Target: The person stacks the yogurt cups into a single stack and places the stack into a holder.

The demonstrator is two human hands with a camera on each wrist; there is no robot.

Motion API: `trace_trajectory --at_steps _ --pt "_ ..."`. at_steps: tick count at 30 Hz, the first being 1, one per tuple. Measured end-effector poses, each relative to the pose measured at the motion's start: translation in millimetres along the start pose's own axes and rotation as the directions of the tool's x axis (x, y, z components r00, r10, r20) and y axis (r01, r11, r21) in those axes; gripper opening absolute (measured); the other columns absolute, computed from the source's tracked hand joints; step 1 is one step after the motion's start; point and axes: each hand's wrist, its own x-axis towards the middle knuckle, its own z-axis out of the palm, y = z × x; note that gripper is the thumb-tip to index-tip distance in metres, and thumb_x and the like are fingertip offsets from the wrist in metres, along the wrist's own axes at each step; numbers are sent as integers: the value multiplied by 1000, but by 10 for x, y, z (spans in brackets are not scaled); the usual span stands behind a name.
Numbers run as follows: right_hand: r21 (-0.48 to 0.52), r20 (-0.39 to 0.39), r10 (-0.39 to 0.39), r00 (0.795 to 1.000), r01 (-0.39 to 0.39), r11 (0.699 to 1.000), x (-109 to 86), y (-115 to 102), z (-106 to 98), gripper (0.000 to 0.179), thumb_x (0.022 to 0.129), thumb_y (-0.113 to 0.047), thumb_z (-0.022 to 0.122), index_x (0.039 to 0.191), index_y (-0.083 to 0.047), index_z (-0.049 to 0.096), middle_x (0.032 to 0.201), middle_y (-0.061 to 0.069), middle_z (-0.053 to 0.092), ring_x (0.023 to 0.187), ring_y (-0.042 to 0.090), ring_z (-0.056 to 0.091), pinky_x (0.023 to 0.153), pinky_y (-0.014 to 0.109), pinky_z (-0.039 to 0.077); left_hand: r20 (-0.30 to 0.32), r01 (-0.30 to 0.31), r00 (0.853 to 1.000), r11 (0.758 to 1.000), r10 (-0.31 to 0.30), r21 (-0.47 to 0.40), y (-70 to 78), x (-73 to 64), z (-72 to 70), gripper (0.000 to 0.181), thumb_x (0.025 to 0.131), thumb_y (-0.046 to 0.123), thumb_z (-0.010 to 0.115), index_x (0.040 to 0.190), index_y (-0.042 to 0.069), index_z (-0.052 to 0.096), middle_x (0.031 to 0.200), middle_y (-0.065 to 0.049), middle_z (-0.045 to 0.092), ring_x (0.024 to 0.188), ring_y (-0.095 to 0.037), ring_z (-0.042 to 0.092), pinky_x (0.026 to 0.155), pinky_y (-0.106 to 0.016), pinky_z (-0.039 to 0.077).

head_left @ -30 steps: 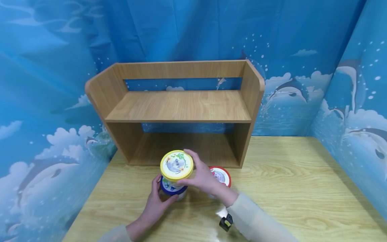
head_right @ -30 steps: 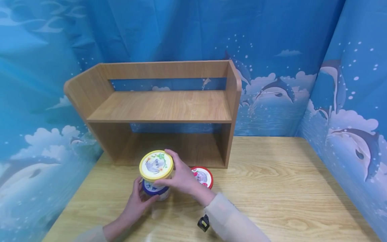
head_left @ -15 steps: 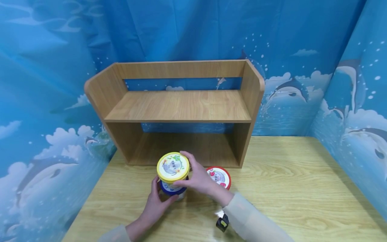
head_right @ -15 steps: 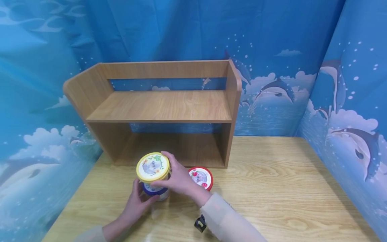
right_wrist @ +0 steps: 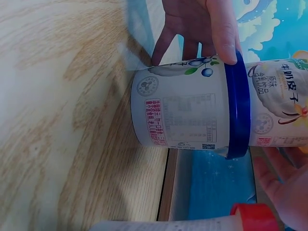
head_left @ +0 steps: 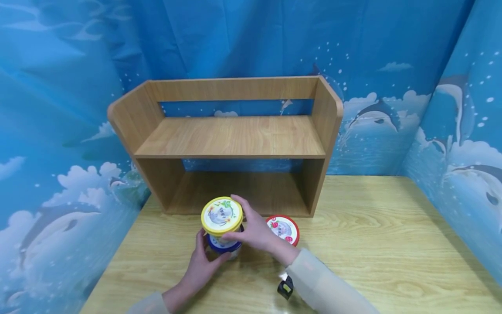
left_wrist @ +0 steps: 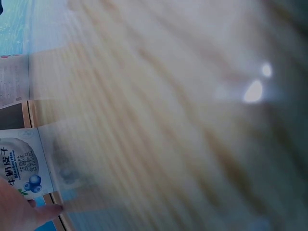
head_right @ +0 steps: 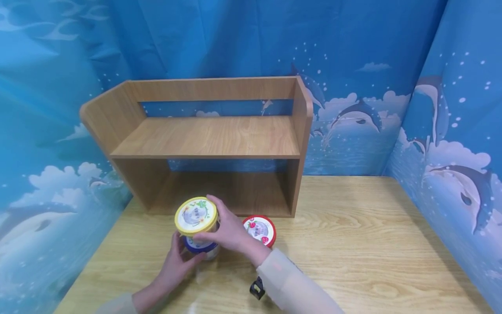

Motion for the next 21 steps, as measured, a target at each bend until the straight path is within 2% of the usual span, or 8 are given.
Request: trace_trajectory --at_steps 5,10,16,21 --pt "-10 4 7 1000 -7 1000 2 -7 -10 103 74 -34 85 154 -20 21 139 14 50 123 33 50 99 57 41 -2 11 1000 1000 -11 2 7 7 9 88 77 9 83 144 3 25 133 -28 50 126 -40 47 103 -53 35" --pt "7 -9 36 999 -36 999 -30 -16 -45 106 72 -35 86 154 -24 19 149 11 40 128 31 46 102 55 38 -6 22 1000 1000 -22 0 13 3 12 89 76 8 83 143 2 25 133 -28 51 126 -40 47 104 -53 34" --pt "66 -51 -1 999 4 998 -95 -28 -145 104 73 -25 86 153 -19 21 149 8 39 131 26 42 103 50 39 -10 17 1000 1000 -17 7 11 1 12 88 77 10 83 143 2 25 131 -28 52 125 -41 48 103 -54 35" --pt "62 -80 -60 995 65 996 -173 -65 -278 100 76 -18 85 153 -17 21 148 7 41 131 27 43 102 51 39 -21 6 1000 1000 -5 23 6 2 18 87 76 10 84 142 1 27 130 -27 53 123 -40 50 102 -53 37"
